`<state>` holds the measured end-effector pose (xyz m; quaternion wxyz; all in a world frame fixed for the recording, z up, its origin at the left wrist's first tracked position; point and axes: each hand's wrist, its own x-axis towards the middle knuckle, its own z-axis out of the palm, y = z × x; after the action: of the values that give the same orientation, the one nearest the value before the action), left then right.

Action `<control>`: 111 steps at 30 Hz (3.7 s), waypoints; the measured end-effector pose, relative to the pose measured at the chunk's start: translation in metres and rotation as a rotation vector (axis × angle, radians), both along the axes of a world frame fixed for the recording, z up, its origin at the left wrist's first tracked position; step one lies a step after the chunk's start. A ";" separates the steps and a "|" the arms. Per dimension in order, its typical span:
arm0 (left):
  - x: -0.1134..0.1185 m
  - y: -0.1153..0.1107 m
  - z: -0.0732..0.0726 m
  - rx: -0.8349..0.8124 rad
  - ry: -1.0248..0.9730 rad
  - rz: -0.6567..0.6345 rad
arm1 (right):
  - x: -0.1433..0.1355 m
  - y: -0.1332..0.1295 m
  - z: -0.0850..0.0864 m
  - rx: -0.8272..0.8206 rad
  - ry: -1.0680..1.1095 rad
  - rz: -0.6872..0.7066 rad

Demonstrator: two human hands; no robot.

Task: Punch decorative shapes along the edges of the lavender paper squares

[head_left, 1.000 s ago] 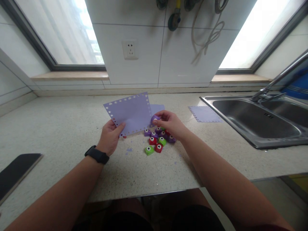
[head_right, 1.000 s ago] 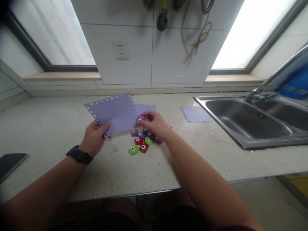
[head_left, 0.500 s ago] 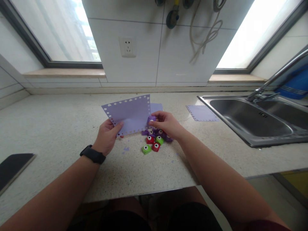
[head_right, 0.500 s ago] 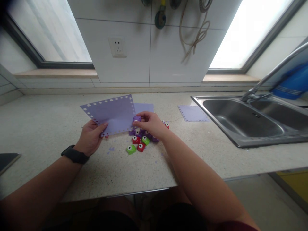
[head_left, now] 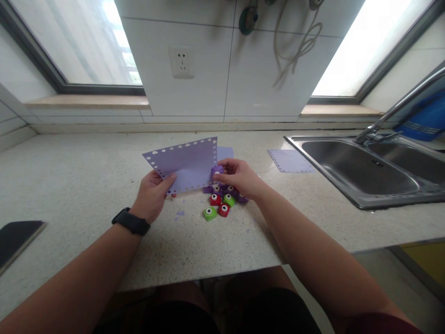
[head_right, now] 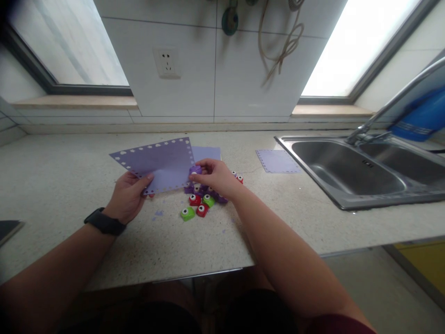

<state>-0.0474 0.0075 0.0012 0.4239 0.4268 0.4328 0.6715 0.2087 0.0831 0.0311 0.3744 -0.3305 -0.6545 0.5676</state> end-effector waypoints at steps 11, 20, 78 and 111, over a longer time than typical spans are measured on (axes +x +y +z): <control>0.001 -0.001 0.002 -0.023 -0.005 0.007 | 0.001 0.000 -0.001 0.042 -0.032 0.006; 0.004 -0.002 0.006 -0.014 -0.049 -0.002 | 0.001 -0.001 -0.002 0.034 -0.043 0.019; 0.002 -0.004 0.003 -0.078 -0.013 -0.053 | 0.003 -0.008 0.009 -0.145 -0.013 0.019; -0.001 0.003 -0.003 -0.042 -0.024 0.023 | 0.010 0.011 0.005 -0.043 0.071 -0.165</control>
<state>-0.0485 0.0100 -0.0013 0.4302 0.4046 0.4468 0.6720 0.2187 0.0938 0.0362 0.4359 -0.3709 -0.5989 0.5602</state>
